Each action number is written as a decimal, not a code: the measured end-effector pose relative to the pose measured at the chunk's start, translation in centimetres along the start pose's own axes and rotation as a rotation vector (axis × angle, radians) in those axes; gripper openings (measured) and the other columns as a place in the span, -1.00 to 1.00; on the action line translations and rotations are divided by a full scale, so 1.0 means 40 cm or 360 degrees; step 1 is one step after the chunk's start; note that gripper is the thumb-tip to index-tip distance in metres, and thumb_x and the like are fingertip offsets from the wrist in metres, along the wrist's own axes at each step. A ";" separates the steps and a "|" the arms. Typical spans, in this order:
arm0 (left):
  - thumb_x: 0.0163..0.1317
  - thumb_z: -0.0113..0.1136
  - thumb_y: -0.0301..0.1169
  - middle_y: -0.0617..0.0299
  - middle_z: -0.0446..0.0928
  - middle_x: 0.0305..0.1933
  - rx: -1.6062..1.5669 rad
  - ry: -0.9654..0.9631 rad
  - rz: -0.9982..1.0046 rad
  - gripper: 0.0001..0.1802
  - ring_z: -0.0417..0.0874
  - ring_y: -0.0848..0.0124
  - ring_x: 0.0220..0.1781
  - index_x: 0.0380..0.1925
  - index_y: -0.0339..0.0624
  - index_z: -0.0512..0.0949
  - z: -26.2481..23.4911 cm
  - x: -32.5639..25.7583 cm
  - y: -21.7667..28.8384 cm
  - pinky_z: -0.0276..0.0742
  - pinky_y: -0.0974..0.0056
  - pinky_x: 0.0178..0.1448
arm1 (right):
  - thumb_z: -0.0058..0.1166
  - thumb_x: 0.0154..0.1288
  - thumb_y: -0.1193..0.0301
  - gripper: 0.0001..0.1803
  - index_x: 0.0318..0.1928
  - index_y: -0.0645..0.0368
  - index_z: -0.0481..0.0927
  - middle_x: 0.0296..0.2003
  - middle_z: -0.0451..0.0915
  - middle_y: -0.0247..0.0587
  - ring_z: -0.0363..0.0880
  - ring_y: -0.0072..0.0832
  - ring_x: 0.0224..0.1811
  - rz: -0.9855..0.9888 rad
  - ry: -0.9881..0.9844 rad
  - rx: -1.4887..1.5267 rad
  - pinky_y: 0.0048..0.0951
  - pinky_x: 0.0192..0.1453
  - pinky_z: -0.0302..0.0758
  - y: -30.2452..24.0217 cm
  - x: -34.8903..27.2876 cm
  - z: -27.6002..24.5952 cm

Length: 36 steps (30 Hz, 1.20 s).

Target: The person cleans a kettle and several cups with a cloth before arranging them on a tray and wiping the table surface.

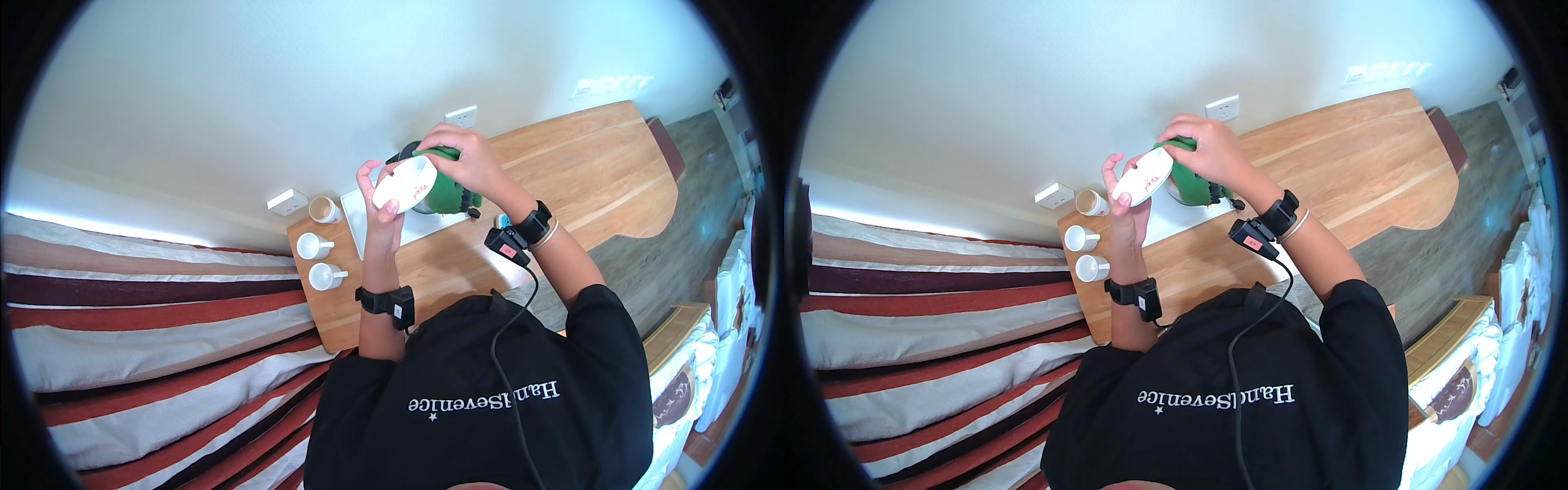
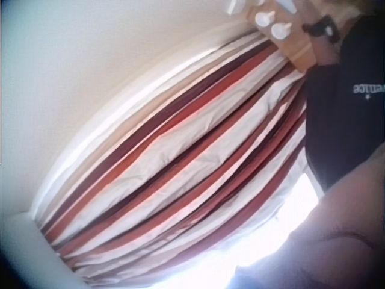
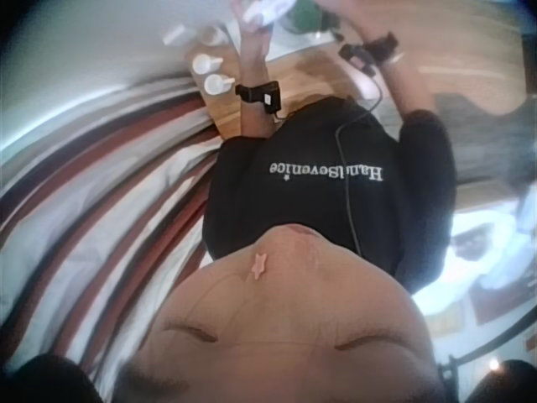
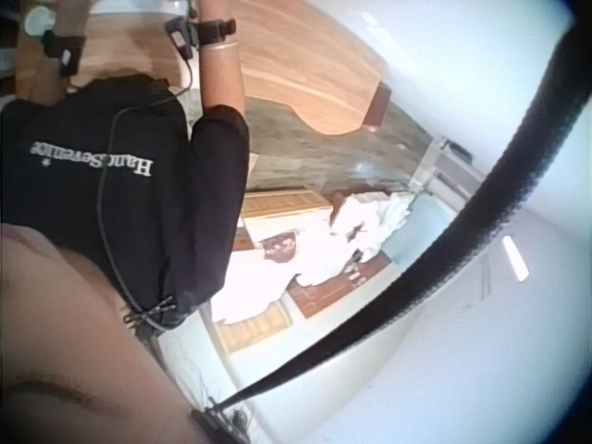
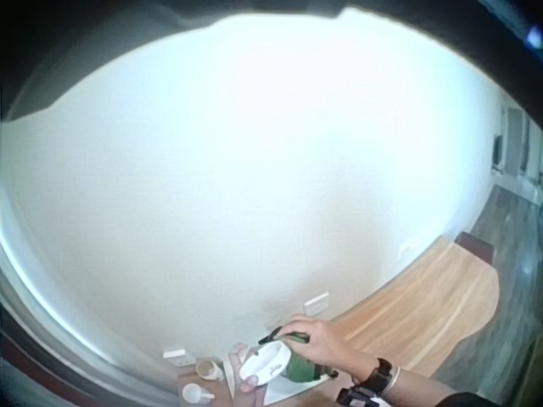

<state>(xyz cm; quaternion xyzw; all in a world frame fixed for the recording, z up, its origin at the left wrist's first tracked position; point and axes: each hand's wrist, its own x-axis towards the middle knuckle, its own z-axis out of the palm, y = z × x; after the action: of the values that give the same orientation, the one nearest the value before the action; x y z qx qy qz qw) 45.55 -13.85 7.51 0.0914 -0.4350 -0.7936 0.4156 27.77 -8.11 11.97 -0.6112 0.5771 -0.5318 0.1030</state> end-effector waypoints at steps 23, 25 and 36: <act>0.13 0.28 0.05 -0.08 0.30 0.35 -0.0225 0.0246 0.0263 -0.29 0.27 0.02 0.42 0.22 0.14 0.24 -0.044 0.012 -0.036 0.17 -0.09 0.49 | 0.27 0.15 0.45 -0.87 -0.28 0.19 0.66 -0.31 0.63 -0.26 0.62 -0.35 -0.27 -0.0058 0.0075 0.0053 -0.42 -0.16 0.53 -0.070 -0.014 -0.015; 0.27 0.09 0.11 -0.09 0.29 0.37 -0.0274 0.0353 0.0244 -0.41 0.31 -0.07 0.40 0.20 0.10 0.30 -0.024 0.028 -0.027 0.27 -0.12 0.43 | 0.27 0.15 0.45 -0.86 -0.27 0.19 0.66 -0.31 0.63 -0.27 0.62 -0.35 -0.28 -0.0043 0.0063 0.0049 -0.41 -0.18 0.52 -0.068 -0.014 -0.012; 0.32 -0.08 0.29 -0.01 0.27 0.39 -0.0740 0.0475 0.0353 -0.28 0.32 -0.16 0.39 0.33 0.18 0.19 0.061 0.027 -0.015 0.32 -0.11 0.38 | 0.29 0.12 0.44 -0.86 -0.29 0.17 0.66 -0.32 0.63 -0.28 0.63 -0.33 -0.35 -0.0180 0.0160 -0.0005 -0.42 -0.27 0.54 -0.082 -0.028 0.051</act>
<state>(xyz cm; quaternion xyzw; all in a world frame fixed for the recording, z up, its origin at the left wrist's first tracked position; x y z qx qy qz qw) 43.28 -12.99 8.75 0.0613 -0.1828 -0.7995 0.5688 31.57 -7.17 12.96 -0.6156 0.5468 -0.5658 0.0427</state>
